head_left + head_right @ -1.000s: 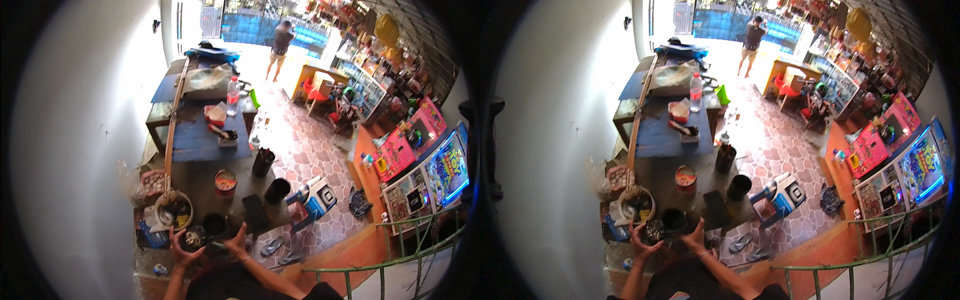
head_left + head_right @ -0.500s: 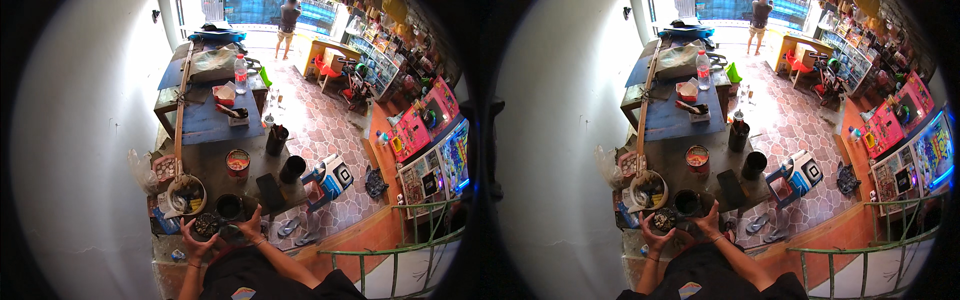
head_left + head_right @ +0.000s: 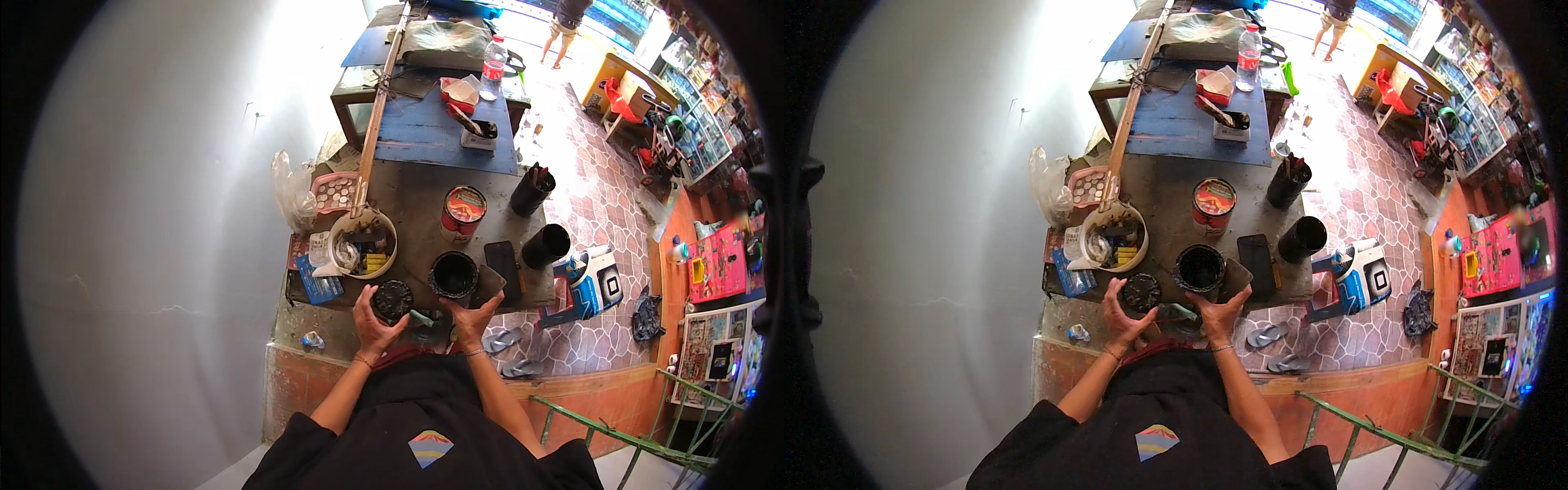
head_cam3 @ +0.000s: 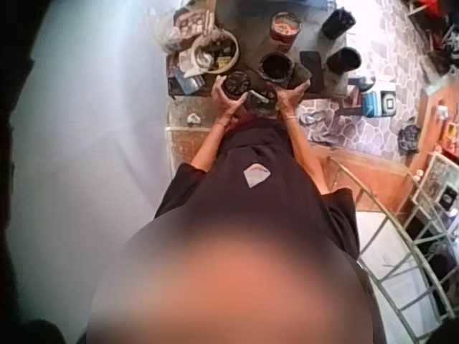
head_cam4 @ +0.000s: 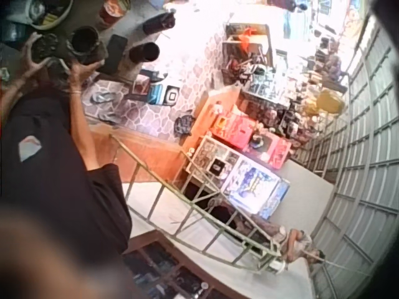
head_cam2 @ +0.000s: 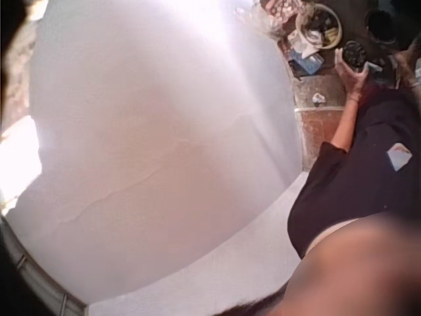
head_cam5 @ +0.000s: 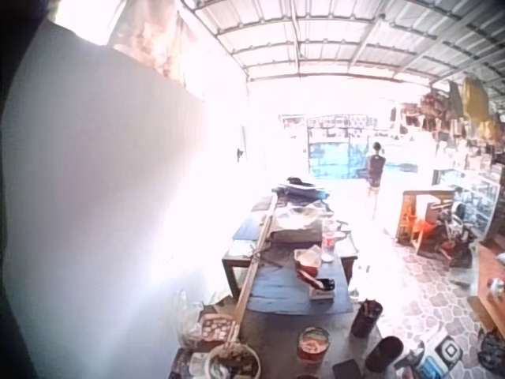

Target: The person mixes dark paint in a small container using a putty knife, then pours the mixed paint into a larger can. They handle several paint cans and a putty knife on a cluttered workbench.

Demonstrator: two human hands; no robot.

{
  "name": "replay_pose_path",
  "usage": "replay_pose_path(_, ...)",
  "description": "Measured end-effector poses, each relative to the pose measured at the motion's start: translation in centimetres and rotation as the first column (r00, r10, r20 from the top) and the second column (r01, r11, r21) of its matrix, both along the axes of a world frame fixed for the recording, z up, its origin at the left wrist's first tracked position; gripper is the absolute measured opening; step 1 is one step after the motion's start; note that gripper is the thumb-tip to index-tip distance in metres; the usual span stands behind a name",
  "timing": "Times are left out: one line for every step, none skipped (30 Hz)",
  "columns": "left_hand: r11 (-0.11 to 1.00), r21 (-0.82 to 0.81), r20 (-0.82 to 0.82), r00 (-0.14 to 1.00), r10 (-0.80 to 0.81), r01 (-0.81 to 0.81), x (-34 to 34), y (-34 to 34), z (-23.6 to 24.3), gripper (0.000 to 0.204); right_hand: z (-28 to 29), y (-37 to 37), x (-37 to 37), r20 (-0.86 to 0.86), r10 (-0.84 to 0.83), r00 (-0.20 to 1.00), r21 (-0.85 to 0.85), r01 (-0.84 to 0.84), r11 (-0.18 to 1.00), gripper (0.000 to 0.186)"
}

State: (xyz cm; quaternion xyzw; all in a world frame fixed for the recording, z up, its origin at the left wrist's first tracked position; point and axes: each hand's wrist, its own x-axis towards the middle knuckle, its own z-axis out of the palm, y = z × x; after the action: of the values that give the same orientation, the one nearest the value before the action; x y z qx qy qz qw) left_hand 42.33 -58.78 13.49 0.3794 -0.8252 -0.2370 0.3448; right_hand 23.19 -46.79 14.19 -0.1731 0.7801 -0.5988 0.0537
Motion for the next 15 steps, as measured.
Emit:
replay_pose_path(1.0,0.002,0.005,1.0,-0.015,0.015,-0.5,0.0,-0.6,0.109,0.1,-0.1,0.0,-0.008,0.005,1.0,-0.001,-0.005,1.0,0.121)
replay_pose_path(1.0,-0.007,0.024,1.0,-0.019,0.019,-0.9,0.1,-1.2,0.11,0.3,0.0,0.0,-0.01,0.003,1.0,-0.012,-0.003,1.0,0.12)
replay_pose_path(1.0,-0.011,0.041,0.999,-0.025,0.025,-1.3,0.1,-1.8,0.11,0.4,0.0,0.0,-0.011,0.011,1.0,-0.015,-0.011,1.0,0.119)
replay_pose_path(0.999,-0.014,0.061,0.998,-0.033,0.034,-1.7,0.1,-2.3,0.111,0.5,-0.1,0.1,-0.008,0.012,1.0,-0.032,-0.012,0.999,0.118)
replay_pose_path(1.0,-0.005,0.05,0.998,-0.029,0.029,-2.1,0.2,-2.8,0.111,0.6,-0.1,0.2,-0.01,0.016,1.0,-0.069,-0.017,0.997,0.118)
replay_pose_path(1.0,-0.005,0.07,0.998,0.002,-0.001,-2.4,0.3,-3.3,0.109,0.7,-0.1,0.3,0.018,0.021,1.0,-0.044,-0.02,0.999,0.117)
replay_pose_path(1.0,-0.014,0.083,0.996,0.019,-0.018,-2.6,0.3,-3.7,0.108,0.8,-0.1,0.4,0.04,0.024,0.999,-0.039,-0.022,0.999,0.117)
replay_pose_path(0.999,-0.022,0.093,0.995,0.025,-0.023,-3.0,0.3,-4.1,0.107,0.8,0.0,0.5,0.059,0.015,0.998,-0.033,-0.013,0.999,0.116)
replay_pose_path(0.999,-0.02,0.117,0.992,0.038,-0.036,-3.2,0.3,-4.5,0.106,0.9,0.0,0.5,-0.034,0.023,0.999,-0.078,-0.026,0.997,0.115)
replay_pose_path(0.999,-0.019,0.142,0.989,0.051,-0.048,-3.3,0.3,-4.8,0.105,1.0,0.1,0.5,0.02,-0.003,1.0,-0.048,0.004,0.999,0.115)
replay_pose_path(0.998,-0.027,0.168,0.983,0.068,-0.065,-3.3,0.3,-5.1,0.105,1.1,0.3,0.7,0.047,-0.025,0.999,-0.041,0.027,0.999,0.114)
replay_pose_path(0.998,-0.02,0.172,0.983,0.058,-0.056,-3.3,0.3,-5.3,0.104,1.3,0.5,0.8,0.111,-0.05,0.993,-0.051,0.056,0.997,0.114)
replay_pose_path(0.998,-0.023,0.173,0.983,0.054,-0.051,-3.2,0.3,-5.5,0.103,1.5,1.2,0.7,-0.025,-0.022,0.999,0.041,0.023,0.999,0.112)
replay_pose_path(0.998,-0.028,0.179,0.982,0.055,-0.05,-3.2,0.3,-5.6,0.103,1.8,1.9,0.8,-0.03,0.001,1.0,0.009,-0.001,1.0,0.109)
replay_pose_path(0.999,-0.021,0.188,0.981,0.046,-0.043,-3.1,0.4,-5.7,0.103,2.0,2.5,0.8,-0.04,0.025,0.999,-0.027,-0.026,0.999,0.106)
